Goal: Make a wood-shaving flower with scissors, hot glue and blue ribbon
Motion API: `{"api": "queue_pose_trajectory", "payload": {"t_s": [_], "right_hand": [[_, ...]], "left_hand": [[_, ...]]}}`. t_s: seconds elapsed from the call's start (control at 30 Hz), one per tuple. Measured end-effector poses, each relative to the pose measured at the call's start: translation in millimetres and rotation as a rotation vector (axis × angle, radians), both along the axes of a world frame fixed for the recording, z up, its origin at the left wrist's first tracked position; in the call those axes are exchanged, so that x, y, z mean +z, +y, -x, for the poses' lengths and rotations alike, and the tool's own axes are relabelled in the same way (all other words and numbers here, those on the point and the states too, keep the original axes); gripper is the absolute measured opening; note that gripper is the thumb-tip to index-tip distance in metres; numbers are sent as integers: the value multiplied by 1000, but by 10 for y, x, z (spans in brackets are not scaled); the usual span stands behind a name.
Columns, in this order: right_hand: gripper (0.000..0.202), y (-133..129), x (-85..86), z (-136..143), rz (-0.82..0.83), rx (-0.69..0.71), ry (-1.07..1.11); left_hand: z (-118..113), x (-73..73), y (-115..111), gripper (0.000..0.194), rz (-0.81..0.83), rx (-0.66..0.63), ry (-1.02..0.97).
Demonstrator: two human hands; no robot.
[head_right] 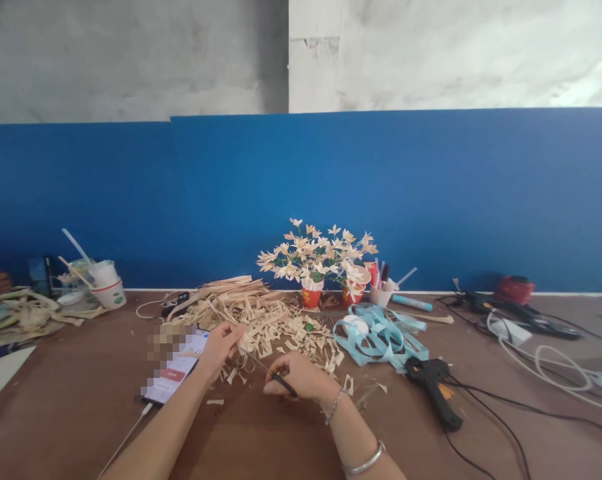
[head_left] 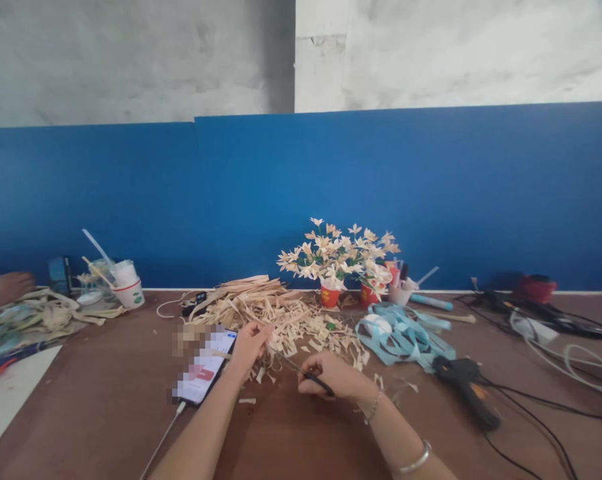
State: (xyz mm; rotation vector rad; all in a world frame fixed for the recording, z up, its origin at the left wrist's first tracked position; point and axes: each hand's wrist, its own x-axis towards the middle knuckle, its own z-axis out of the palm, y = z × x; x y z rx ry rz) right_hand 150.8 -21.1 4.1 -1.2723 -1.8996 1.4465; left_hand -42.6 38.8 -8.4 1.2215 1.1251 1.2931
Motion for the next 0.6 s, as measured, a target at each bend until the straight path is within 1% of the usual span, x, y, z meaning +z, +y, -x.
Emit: {"api": "queue_pose_trajectory", "payload": {"t_s": [0.17,0.27,0.4,0.5,0.6], "right_hand": [[16,27,-57,14,-6,-46,-20],[17,43,-88,26,0,-79,-41],[17,38,-69,49,13,-112,-38],[20,34,-55,64,18,-133,-15],[23,41,-73,69,22,-132,7]], "left_hand": [[-3,-24,8,36,-17,35,2],[-21,-30,3,38,-21,85,-17],[-64,-15,-30,39,-12,166,-47],[-97,7,-65,39,17,221,-69],[-122,22,-91,38,70,245,-107]]}}
